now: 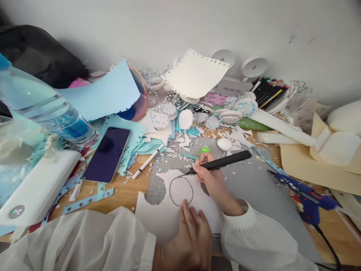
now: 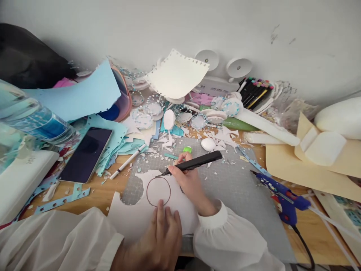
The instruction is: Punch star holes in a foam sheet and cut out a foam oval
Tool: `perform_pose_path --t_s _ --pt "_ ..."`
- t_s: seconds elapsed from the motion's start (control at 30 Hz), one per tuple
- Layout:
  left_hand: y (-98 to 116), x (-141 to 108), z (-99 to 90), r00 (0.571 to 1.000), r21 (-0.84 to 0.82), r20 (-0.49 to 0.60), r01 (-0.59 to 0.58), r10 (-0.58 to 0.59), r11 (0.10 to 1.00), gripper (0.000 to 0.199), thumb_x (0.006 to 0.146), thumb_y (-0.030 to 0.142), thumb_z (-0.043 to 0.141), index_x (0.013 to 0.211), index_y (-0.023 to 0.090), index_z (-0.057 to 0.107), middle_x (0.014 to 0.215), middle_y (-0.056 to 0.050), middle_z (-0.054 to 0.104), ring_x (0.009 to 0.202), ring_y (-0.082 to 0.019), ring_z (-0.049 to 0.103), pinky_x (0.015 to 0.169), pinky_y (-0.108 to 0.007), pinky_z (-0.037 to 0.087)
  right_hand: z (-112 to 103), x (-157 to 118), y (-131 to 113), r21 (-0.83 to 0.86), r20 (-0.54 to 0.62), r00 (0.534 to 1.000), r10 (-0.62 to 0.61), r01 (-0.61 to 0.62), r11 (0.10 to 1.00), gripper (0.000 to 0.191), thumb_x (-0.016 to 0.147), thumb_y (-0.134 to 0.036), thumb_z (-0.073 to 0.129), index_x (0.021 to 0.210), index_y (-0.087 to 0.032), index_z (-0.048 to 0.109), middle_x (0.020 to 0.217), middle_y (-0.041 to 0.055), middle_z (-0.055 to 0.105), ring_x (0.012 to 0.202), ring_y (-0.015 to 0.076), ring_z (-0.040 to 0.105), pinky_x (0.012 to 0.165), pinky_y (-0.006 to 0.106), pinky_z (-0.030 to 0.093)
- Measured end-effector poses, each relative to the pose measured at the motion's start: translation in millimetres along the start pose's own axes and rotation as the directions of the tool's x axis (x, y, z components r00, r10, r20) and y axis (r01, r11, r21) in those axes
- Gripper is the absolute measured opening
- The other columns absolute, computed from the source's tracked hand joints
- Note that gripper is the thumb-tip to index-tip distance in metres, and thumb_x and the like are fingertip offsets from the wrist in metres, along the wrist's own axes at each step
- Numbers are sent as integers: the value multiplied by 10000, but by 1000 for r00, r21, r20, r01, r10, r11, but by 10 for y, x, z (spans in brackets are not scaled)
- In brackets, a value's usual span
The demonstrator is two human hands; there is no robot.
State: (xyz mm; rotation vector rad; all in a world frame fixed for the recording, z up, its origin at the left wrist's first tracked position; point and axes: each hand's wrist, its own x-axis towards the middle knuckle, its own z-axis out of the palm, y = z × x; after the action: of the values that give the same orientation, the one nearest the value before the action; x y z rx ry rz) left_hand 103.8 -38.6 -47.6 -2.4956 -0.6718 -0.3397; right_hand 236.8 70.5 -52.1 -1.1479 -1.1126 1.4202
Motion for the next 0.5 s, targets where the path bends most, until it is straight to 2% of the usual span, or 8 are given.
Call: perform_pose_path --t_s 0.13,0.23,0.37,0.5 --pt "86 19 25 995 -31 2 102 -102 994 696 969 542 257 1035 -20 662 902 -203 702 809 -368 721 707 -508 569 28 -17 -64 -65 16 1000 -19 20 998 261 791 -256 626 831 -255 368 625 -107 408 453 63 282 438 222 214" --pt "145 31 29 990 -27 4 140 -140 990 736 964 572 233 1041 -22 660 909 -212 700 821 -376 719 700 -500 574 39 -37 -93 -164 22 998 -63 66 984 249 797 -239 610 833 -257 365 622 -102 411 477 77 316 464 231 246" --pt "153 39 13 989 -31 29 144 -143 989 700 975 530 218 1032 -5 666 912 -202 699 836 -367 719 706 -490 574 45 -63 -104 -268 61 994 -95 108 957 247 806 -229 607 839 -262 365 603 -95 411 489 96 347 469 238 259" --pt "149 43 -13 988 -14 63 145 -144 989 567 960 451 320 1062 7 658 938 -201 704 862 -372 715 742 -511 563 49 -73 -112 -328 106 988 -110 140 934 240 803 -219 616 810 -258 378 606 -83 402 480 97 345 444 240 234"
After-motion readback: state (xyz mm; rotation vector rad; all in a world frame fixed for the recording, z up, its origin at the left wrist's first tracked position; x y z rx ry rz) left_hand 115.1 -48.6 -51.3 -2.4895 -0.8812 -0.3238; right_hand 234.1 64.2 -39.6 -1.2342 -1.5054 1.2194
